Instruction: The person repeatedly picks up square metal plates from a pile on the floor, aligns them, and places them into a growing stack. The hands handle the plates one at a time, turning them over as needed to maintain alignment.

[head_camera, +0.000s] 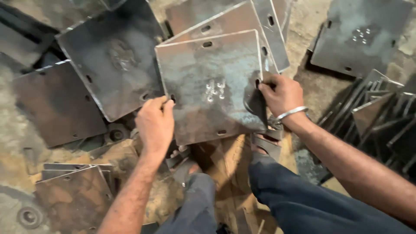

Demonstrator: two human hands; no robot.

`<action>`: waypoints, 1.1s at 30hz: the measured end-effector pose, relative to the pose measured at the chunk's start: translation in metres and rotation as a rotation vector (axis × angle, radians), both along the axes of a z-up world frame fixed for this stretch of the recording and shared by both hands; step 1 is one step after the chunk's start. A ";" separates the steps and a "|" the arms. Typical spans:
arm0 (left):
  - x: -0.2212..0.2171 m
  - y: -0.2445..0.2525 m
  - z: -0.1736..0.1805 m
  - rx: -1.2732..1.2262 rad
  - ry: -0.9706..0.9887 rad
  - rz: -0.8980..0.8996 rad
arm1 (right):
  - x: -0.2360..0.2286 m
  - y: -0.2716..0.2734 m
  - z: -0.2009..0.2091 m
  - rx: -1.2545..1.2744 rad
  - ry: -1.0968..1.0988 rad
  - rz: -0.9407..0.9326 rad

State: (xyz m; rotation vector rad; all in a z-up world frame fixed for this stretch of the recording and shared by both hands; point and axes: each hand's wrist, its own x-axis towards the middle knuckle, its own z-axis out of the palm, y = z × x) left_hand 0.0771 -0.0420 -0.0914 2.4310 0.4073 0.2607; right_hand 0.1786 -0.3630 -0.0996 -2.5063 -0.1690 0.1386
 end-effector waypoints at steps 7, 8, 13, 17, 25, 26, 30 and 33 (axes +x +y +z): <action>0.003 -0.003 -0.006 -0.054 0.005 0.101 | -0.002 0.003 -0.009 -0.003 0.069 -0.105; 0.004 -0.003 -0.006 -0.049 0.005 0.102 | -0.002 0.004 -0.009 0.002 0.070 -0.104; 0.005 -0.006 -0.007 -0.070 0.015 0.137 | -0.002 0.003 -0.009 -0.033 0.031 -0.077; 0.005 -0.006 -0.007 -0.070 0.007 0.144 | -0.002 0.003 -0.008 -0.037 0.009 -0.054; -0.016 -0.009 -0.002 -0.305 0.063 0.156 | -0.002 0.008 0.015 -0.008 0.026 -0.022; -0.025 -0.012 -0.003 -0.308 0.060 0.162 | 0.001 0.015 0.021 -0.010 0.024 -0.015; -0.061 -0.024 -0.013 -0.270 0.042 0.084 | 0.026 0.060 0.049 -0.202 -0.324 0.309; -0.081 -0.031 -0.014 -0.247 0.020 0.039 | 0.047 0.100 0.074 -0.327 -0.141 0.457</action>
